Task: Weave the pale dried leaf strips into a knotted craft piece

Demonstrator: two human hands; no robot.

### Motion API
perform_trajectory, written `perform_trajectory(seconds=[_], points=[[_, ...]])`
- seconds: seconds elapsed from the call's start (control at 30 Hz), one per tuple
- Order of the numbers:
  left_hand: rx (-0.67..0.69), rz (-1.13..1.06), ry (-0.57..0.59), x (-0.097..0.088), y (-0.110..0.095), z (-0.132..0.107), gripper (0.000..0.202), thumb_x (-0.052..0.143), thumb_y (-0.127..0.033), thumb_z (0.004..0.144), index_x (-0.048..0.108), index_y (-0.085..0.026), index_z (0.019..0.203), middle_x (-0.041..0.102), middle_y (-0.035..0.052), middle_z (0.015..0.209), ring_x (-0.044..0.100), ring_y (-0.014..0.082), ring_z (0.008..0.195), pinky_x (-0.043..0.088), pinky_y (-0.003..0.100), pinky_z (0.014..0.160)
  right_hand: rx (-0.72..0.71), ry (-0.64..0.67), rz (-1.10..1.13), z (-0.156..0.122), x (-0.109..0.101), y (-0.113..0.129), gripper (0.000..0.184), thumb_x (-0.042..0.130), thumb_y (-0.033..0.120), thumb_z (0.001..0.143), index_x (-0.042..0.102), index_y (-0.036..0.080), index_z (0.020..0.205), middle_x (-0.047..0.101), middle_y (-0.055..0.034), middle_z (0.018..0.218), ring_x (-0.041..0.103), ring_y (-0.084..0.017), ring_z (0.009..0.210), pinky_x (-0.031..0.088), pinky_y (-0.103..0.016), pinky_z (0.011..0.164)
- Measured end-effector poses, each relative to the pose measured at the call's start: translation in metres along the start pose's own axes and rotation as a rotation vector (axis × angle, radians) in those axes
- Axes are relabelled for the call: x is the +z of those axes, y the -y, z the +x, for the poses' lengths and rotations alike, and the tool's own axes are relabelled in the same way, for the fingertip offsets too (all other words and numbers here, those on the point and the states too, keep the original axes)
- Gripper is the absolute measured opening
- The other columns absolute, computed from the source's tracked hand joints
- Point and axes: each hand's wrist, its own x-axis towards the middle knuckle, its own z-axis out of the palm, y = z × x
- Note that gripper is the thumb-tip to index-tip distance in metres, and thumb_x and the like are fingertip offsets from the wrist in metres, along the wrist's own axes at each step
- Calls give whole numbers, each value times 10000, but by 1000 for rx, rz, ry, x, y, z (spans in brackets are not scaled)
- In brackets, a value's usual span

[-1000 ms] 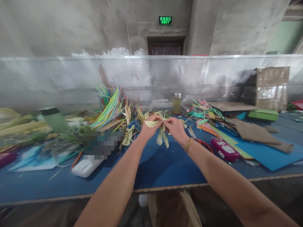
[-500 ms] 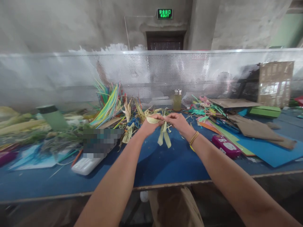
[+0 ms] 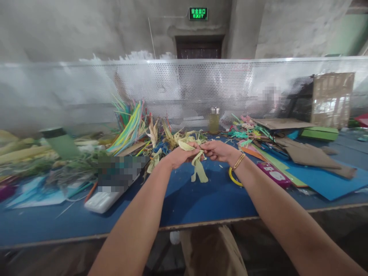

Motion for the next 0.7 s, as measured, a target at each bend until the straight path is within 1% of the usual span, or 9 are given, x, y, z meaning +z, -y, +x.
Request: perform_trajectory(seconds=[0.07,0.17,0.27,0.4,0.53,0.7], points=[[8,8,-21,0,0,1,272,696,-379,759,531,-177,836,645,26,771,615,151,731,446,253,639,-36,-41,-58,-1,-2,0,226,705,331,771,590,140,736,467,43,558,313,-30,442,205,-147,364],[45,42,-81,-2,0,2,244,656,-385,793,539,-176,840,641,19,728,583,128,649,410,232,576,-97,-110,-103,-3,-3,0,198,708,318,767,628,137,765,588,-10,708,425,-40,512,298,-142,390],[70,86,-138,-3,-1,4,226,629,-382,815,552,-170,837,639,24,711,562,120,608,378,224,539,-109,-132,-139,-5,-3,1,163,708,290,763,656,140,800,646,-41,824,486,-52,564,380,-154,437],[80,100,-151,-1,-1,5,201,623,-357,821,560,-166,827,634,31,710,571,129,623,379,229,546,-111,-135,-151,-4,-4,-1,136,715,272,747,661,153,787,655,-25,780,494,-56,554,394,-164,446],[103,146,-147,1,-3,4,187,602,-340,839,555,-162,801,622,21,679,517,102,567,353,223,528,-109,-127,-153,-2,-4,-3,158,726,284,721,643,151,739,638,-10,722,478,-53,525,380,-172,436],[97,171,-133,2,-3,4,212,612,-371,827,550,-170,804,623,15,679,505,104,563,354,229,528,-113,-125,-181,-1,0,-4,189,718,275,701,582,153,652,548,24,584,424,-50,474,353,-185,424]])
